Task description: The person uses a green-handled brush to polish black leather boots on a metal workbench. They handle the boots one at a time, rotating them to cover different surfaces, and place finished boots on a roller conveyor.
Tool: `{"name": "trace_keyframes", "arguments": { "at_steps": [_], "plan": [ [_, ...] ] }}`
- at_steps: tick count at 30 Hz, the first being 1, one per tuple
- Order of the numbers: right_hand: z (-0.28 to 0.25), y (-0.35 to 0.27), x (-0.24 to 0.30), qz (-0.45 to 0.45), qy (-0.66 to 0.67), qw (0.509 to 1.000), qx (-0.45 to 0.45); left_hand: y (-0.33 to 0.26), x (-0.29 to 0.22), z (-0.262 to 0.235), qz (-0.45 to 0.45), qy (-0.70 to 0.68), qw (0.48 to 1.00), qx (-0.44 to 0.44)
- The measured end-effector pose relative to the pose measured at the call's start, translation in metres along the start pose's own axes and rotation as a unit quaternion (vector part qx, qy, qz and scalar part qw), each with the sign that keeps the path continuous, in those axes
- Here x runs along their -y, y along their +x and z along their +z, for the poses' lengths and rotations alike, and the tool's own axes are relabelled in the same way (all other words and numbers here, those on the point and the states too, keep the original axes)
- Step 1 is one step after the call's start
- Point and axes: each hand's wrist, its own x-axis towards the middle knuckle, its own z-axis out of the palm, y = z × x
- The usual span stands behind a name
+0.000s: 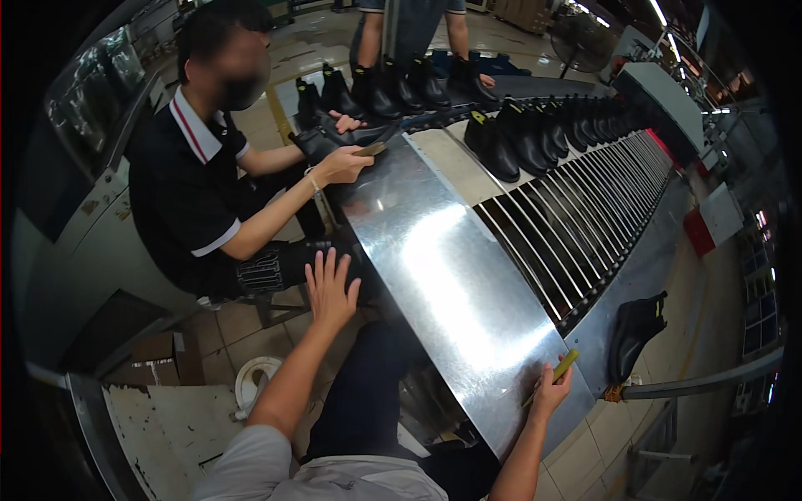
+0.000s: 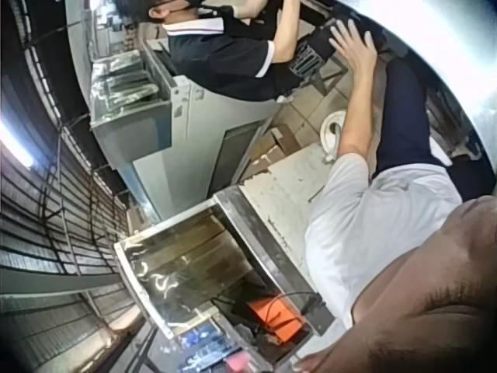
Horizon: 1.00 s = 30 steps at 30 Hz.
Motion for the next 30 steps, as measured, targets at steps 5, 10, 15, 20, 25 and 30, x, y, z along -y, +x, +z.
{"name": "trace_keyframes", "arguments": {
  "at_steps": [5,10,15,20,25,30],
  "plan": [
    [-0.01,0.005,-0.016,-0.011,0.013,1.0,-0.006,0.123,0.011,-0.01,-0.032,-0.138,0.963,0.23],
    [-0.006,0.023,-0.039,-0.032,-0.048,0.998,-0.026,0.247,0.013,0.032,-0.037,-0.439,0.89,0.116],
    [-0.048,0.069,-0.001,0.092,0.061,0.992,0.058,0.228,-0.026,0.05,0.066,-0.203,0.965,0.154],
    [-0.086,0.177,-0.012,-0.042,-0.191,0.959,-0.207,0.107,-0.074,0.098,0.176,-0.122,0.95,0.227],
    [-0.148,0.264,-0.022,-0.153,-0.28,0.899,-0.3,0.054,-0.139,0.083,0.097,-0.058,0.974,0.199],
    [-0.229,0.315,-0.038,-0.122,-0.318,0.916,-0.213,0.057,-0.172,0.079,0.123,-0.083,0.966,0.21]
  ]
}}
